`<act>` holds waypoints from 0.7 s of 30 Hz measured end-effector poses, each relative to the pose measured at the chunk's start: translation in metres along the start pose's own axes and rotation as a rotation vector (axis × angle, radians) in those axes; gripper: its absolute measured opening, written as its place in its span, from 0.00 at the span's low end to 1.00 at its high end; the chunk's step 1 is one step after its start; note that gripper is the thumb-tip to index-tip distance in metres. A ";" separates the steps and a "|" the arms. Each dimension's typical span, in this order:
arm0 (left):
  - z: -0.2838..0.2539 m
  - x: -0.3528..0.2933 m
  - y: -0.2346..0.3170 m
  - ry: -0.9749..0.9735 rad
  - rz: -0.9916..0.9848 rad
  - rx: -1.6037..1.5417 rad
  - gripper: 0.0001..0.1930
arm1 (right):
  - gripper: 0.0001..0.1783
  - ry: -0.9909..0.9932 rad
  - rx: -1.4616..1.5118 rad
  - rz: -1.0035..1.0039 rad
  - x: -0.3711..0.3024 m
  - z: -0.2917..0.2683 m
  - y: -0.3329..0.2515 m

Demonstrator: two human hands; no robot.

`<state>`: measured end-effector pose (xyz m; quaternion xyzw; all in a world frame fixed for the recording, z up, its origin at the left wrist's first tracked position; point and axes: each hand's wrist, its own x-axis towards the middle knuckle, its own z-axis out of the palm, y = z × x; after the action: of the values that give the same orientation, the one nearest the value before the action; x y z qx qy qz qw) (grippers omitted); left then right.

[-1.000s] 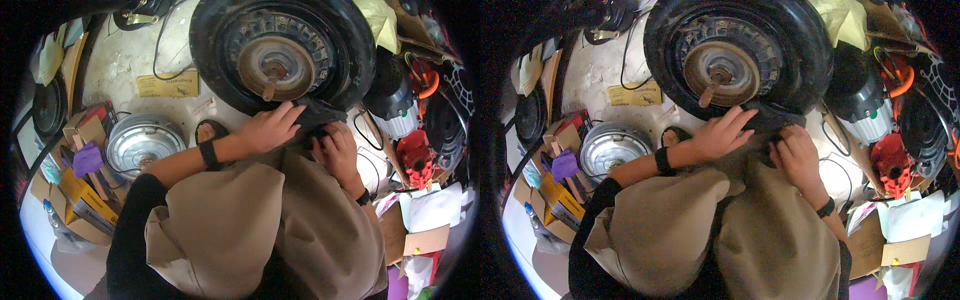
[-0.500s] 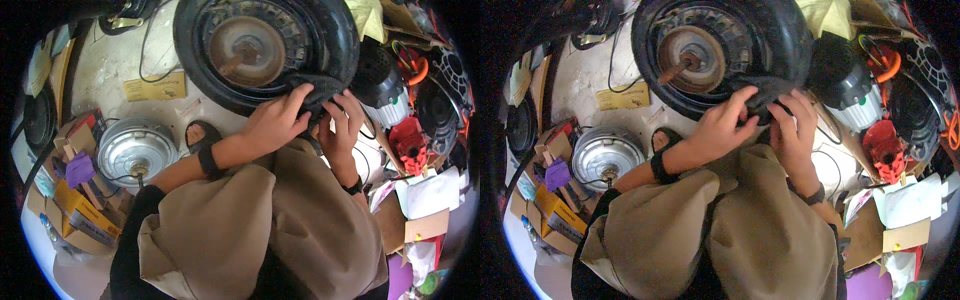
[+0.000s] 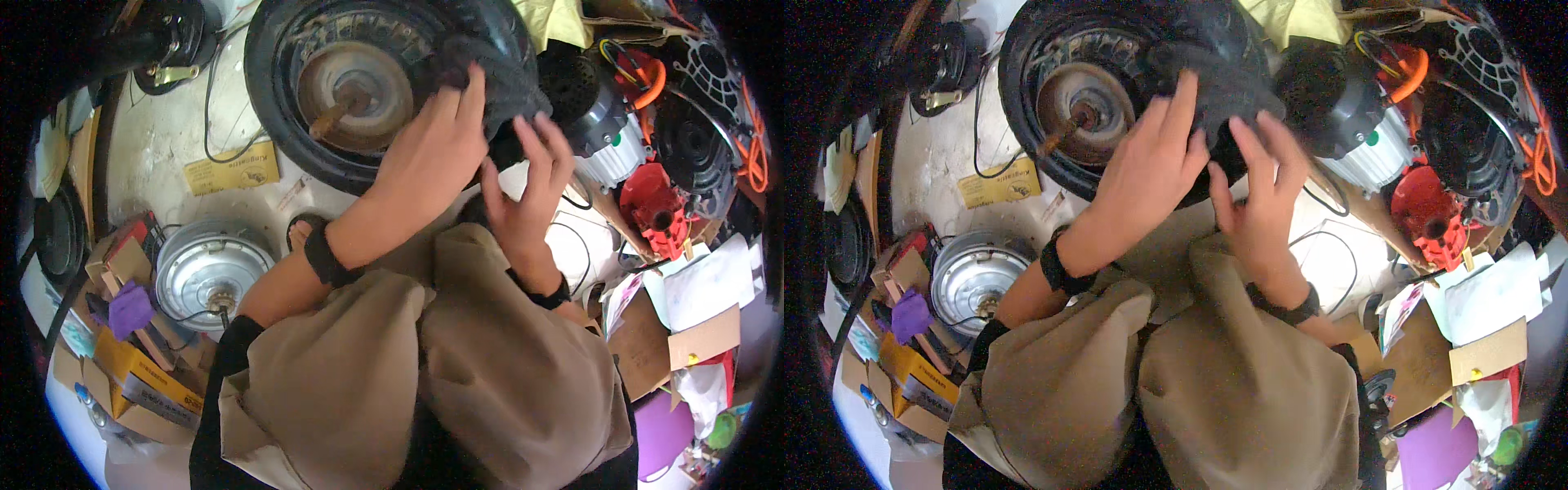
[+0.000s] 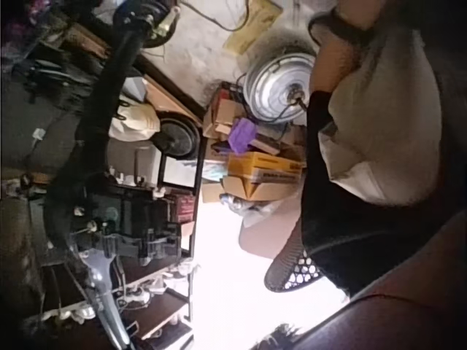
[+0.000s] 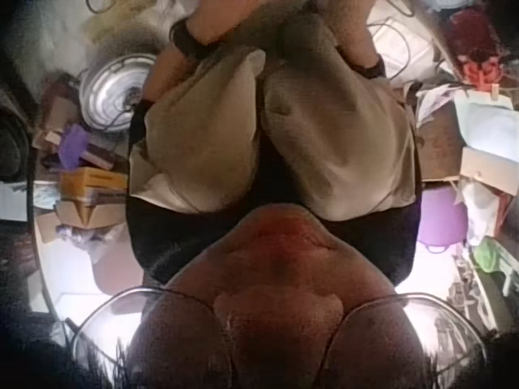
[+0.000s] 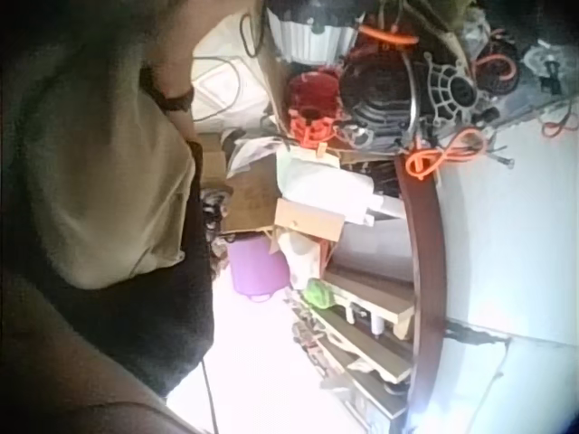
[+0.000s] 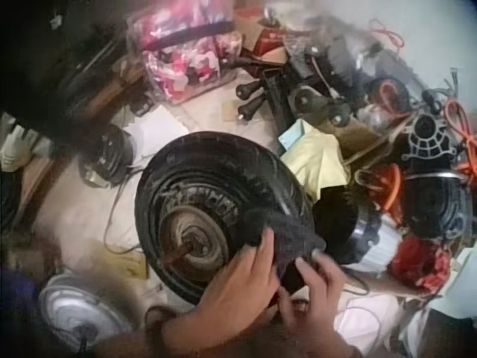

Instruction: The person wipes a motorcycle wheel hub with a cloth, then cleans a black plastic motorcycle seat cover with the same cloth. The person places the cleaned seat cover on a shelf.

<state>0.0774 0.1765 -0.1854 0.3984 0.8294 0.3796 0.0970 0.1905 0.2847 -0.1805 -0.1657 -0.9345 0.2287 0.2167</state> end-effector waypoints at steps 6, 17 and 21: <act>0.023 -0.053 -0.005 -0.148 0.160 -0.016 0.17 | 0.26 0.039 0.155 0.221 -0.022 -0.011 0.028; -0.083 -0.025 0.020 0.000 0.137 -0.324 0.15 | 0.09 -0.207 0.727 0.568 0.020 -0.055 -0.003; -0.125 -0.019 0.022 -0.056 0.233 0.052 0.20 | 0.23 -0.356 0.860 0.671 0.053 -0.064 -0.026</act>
<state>0.0452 0.1026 -0.0859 0.5049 0.7839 0.3555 0.0649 0.1705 0.3075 -0.0985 -0.3091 -0.6756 0.6690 0.0195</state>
